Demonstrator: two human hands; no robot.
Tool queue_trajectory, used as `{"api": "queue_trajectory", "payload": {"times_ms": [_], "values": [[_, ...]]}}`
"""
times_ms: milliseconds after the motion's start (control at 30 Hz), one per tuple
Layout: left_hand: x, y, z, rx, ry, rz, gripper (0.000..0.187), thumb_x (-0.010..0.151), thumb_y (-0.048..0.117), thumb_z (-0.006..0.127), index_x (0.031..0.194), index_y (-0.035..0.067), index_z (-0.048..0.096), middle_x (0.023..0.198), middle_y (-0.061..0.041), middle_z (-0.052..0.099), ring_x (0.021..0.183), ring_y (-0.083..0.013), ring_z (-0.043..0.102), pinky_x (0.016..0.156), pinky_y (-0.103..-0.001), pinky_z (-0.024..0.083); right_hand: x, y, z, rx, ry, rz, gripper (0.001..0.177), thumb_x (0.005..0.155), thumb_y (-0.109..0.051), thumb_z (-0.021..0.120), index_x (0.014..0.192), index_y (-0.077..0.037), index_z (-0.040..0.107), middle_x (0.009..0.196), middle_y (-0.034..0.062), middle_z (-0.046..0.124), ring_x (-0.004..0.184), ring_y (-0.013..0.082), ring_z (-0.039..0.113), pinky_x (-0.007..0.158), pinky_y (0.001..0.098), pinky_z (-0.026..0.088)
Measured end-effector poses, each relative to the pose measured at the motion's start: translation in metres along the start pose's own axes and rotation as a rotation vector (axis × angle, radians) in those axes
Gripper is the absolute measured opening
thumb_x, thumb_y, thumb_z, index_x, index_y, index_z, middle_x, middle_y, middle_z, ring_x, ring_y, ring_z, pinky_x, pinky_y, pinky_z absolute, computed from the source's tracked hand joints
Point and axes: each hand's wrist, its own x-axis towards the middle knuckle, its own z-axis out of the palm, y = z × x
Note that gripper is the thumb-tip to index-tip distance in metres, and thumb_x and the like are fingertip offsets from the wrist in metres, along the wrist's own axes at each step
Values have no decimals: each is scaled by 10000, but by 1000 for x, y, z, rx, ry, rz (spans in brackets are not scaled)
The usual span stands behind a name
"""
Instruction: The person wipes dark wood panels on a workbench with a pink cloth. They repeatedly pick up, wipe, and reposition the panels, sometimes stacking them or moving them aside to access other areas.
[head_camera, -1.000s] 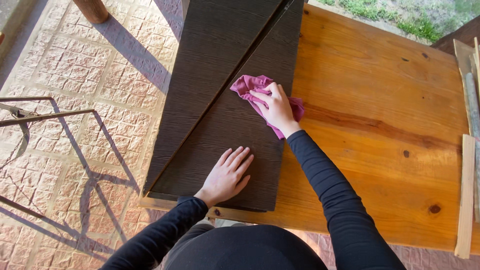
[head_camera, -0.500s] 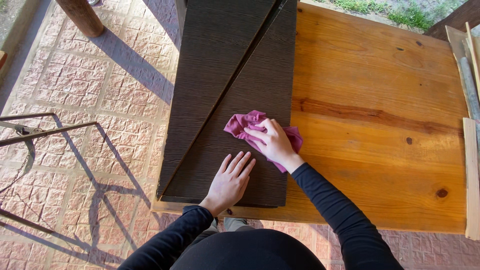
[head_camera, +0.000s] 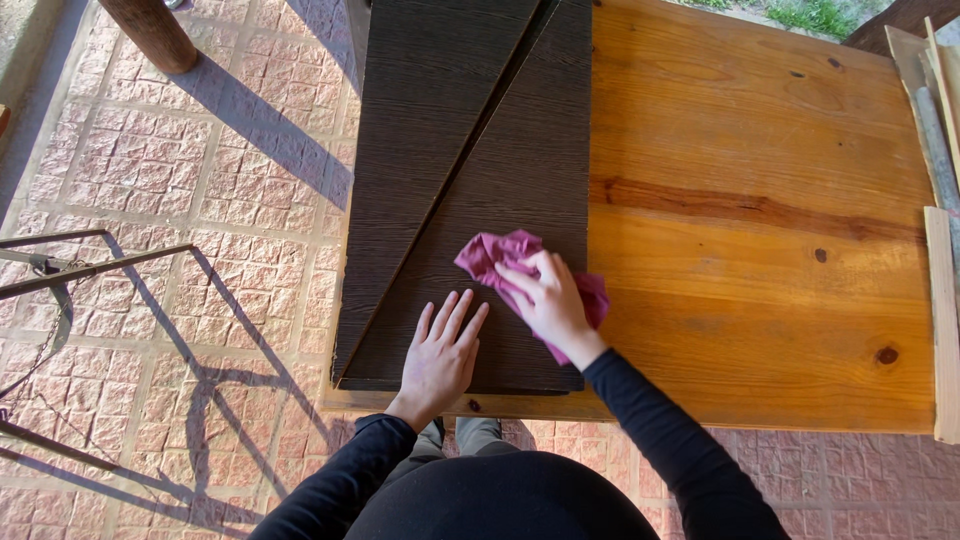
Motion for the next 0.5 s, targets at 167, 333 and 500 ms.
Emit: {"api": "queue_trajectory", "payload": {"times_ms": [167,333,500], "values": [[-2,-13,-3,18,19,-19,458,1057,292,578,1507,223,629,1632,-124,549,1586,-312,435,1295,-563,284,-44,-43,-4,-39,6,20,383,978,-275,778,1352,-354,794,1134,38,559,1038,299,637,903,443,576],[-8,-20,-8,32,19,-15,441,1068,290,560,1499,227,624,1647,-128,537,1594,-311,427,1296,-563,288,-34,-43,-9,20,26,-22,395,947,-209,800,1324,-326,816,1091,53,572,1003,316,666,887,443,591],[-20,-22,-9,36,-33,-11,565,1097,306,514,1659,258,477,1754,-104,409,1638,-305,339,1312,-565,230,20,26,26,-4,100,-61,450,908,-244,838,1348,-335,809,1090,72,571,1012,347,635,903,475,566]]}}
